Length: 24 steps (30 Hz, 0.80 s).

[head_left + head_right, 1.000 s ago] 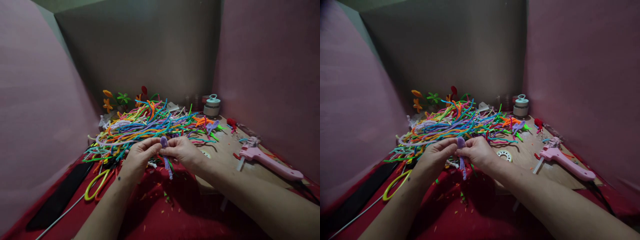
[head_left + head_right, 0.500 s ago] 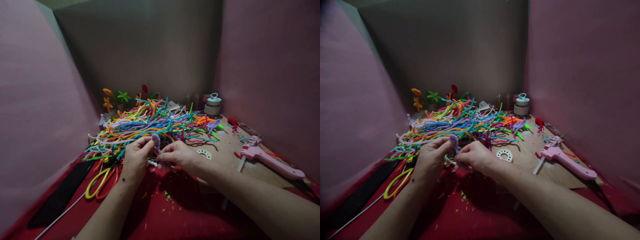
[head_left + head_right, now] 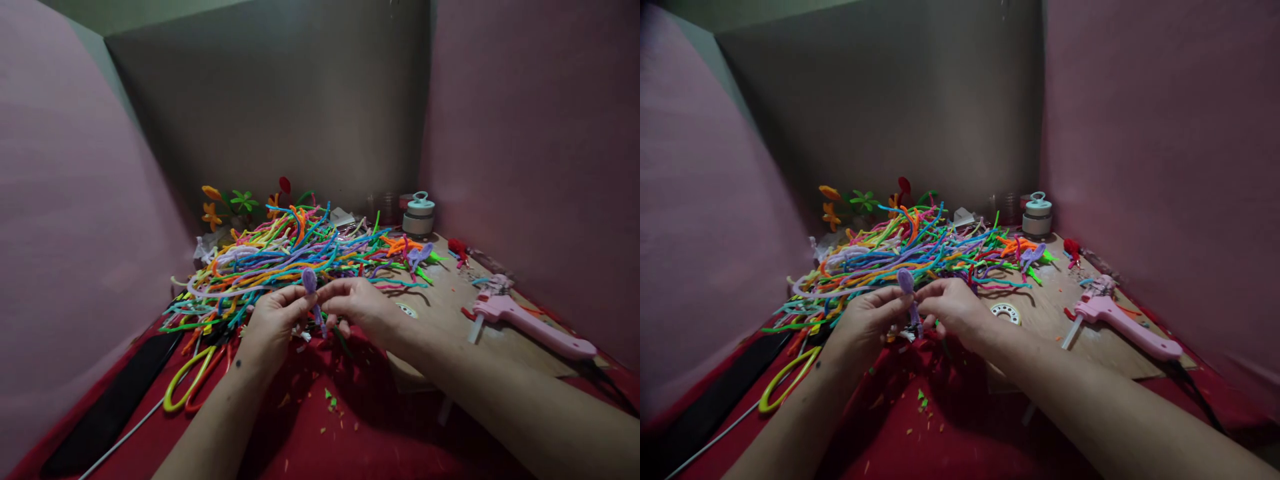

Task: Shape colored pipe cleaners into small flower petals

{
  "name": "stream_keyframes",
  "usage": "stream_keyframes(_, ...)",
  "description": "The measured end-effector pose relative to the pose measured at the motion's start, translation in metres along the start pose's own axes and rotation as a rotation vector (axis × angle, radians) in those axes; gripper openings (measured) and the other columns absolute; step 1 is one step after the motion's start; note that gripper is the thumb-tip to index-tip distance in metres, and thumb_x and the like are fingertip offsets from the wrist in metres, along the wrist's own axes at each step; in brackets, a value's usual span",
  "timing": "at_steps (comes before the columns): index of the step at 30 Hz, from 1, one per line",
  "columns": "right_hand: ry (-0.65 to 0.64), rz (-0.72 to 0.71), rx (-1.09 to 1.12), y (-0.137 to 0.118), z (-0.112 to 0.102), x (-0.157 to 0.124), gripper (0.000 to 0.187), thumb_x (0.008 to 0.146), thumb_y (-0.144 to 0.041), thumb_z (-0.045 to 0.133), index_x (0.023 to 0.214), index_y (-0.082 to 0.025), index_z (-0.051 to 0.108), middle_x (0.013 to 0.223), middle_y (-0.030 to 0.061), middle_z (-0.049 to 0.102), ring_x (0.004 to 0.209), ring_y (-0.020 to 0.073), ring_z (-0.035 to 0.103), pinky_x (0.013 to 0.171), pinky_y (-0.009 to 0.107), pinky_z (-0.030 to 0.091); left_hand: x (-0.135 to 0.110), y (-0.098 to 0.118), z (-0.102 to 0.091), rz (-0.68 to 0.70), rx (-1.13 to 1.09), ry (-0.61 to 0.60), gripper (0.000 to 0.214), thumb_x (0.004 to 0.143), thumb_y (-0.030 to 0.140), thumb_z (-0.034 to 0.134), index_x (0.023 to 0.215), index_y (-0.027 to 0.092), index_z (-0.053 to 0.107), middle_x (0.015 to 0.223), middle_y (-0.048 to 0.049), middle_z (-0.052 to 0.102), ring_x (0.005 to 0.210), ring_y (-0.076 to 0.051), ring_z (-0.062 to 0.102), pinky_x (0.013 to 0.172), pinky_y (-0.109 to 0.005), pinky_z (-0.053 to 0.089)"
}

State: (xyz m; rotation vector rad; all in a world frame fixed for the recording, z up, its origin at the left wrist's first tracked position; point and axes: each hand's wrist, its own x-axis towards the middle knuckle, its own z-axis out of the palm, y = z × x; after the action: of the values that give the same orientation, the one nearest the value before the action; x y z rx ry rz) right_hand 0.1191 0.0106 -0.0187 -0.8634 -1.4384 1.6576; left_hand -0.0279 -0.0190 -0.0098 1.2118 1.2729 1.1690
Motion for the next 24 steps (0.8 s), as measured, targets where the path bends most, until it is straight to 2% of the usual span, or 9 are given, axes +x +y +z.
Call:
stream_keyframes(3,0.097,-0.151,-0.049,-0.007,-0.002,0.0,0.023,0.061,-0.019,0.064,0.084,-0.015,0.064,0.068,-0.0015,0.059,0.05,0.0068,0.046,0.044,0.019,0.035,0.0,0.0,-0.003,-0.003,0.083,-0.059,0.023,0.064,0.033,0.069,0.07,0.012,0.062,0.047,0.0041,0.05,0.04,-0.005,0.036,0.041,-0.019,0.026)
stream_keyframes(6,0.137,-0.343,-0.265,-0.007,-0.002,-0.001,0.004,0.065,-0.018,0.063,0.068,-0.015,0.064,0.064,-0.0015,0.057,0.061,0.0095,0.05,0.058,0.022,0.039,0.0,-0.001,-0.002,-0.035,0.143,-0.163,0.019,0.066,0.03,0.067,0.071,0.013,0.063,0.048,0.0039,0.051,0.04,-0.004,0.036,0.041,-0.018,0.025)
stream_keyframes(9,0.228,-0.477,-0.505,-0.003,-0.002,-0.002,0.018,0.075,-0.018,0.054,0.059,-0.016,0.062,0.061,-0.0001,0.056,0.061,0.0103,0.05,0.061,0.023,0.038,0.002,-0.005,-0.001,-0.067,0.159,-0.235,0.02,0.068,0.032,0.066,0.073,0.013,0.062,0.052,0.003,0.053,0.041,-0.005,0.037,0.042,-0.018,0.026)
stream_keyframes(12,0.322,-0.571,-0.538,0.0,-0.001,0.0,0.017,0.076,-0.017,0.055,0.061,-0.016,0.063,0.065,0.0007,0.057,0.065,0.0108,0.052,0.064,0.022,0.039,0.006,-0.009,-0.006,-0.092,0.177,-0.275,0.025,0.069,0.035,0.066,0.066,0.012,0.059,0.051,0.0022,0.052,0.042,-0.004,0.037,0.042,-0.017,0.026)
stream_keyframes(14,0.324,-0.58,-0.456,0.002,0.0,0.002,0.012,0.078,-0.021,0.055,0.071,-0.016,0.064,0.069,0.0004,0.059,0.067,0.0104,0.053,0.065,0.021,0.04,0.008,-0.007,-0.012,-0.101,0.154,-0.203,0.026,0.066,0.037,0.068,0.068,0.012,0.06,0.05,0.0031,0.051,0.04,-0.004,0.036,0.04,-0.016,0.025)
stream_keyframes(16,0.351,-0.478,-0.322,0.004,0.002,0.003,0.018,0.08,-0.031,0.053,0.085,-0.016,0.061,0.071,0.0002,0.06,0.063,0.0097,0.053,0.059,0.02,0.04,0.008,0.003,-0.017,-0.046,0.087,-0.003,0.03,0.06,0.037,0.072,0.074,0.014,0.06,0.053,0.0026,0.055,0.039,-0.004,0.037,0.038,-0.015,0.025)
stream_keyframes(18,0.33,-0.356,-0.282,0.006,0.005,0.004,0.025,0.086,-0.032,0.042,0.083,-0.014,0.06,0.067,0.0005,0.06,0.059,0.0093,0.053,0.056,0.02,0.04,0.005,0.022,-0.014,0.074,0.024,0.197,0.035,0.054,0.037,0.075,0.077,0.016,0.059,0.056,0.0024,0.059,0.037,-0.003,0.036,0.035,-0.014,0.021)
stream_keyframes(21,0.203,-0.283,-0.605,0.011,0.008,0.005,0.023,0.081,-0.023,0.043,0.071,-0.015,0.062,0.063,0.0029,0.062,0.06,0.0128,0.056,0.054,0.022,0.038,0.002,0.056,0.015,0.16,0.106,0.166,0.029,0.057,0.035,0.073,0.074,0.017,0.06,0.05,0.005,0.054,0.037,-0.003,0.034,0.035,-0.014,0.022)
stream_keyframes(24,-0.035,-0.326,-1.034,0.023,0.013,0.007,0.021,0.075,-0.024,0.049,0.07,-0.012,0.066,0.067,0.0108,0.066,0.064,0.0226,0.06,0.053,0.029,0.041,0.012,0.077,0.069,0.182,0.381,-0.15,0.023,0.066,0.033,0.065,0.058,0.015,0.056,0.042,0.0056,0.044,0.036,-0.003,0.032,0.034,-0.015,0.019)
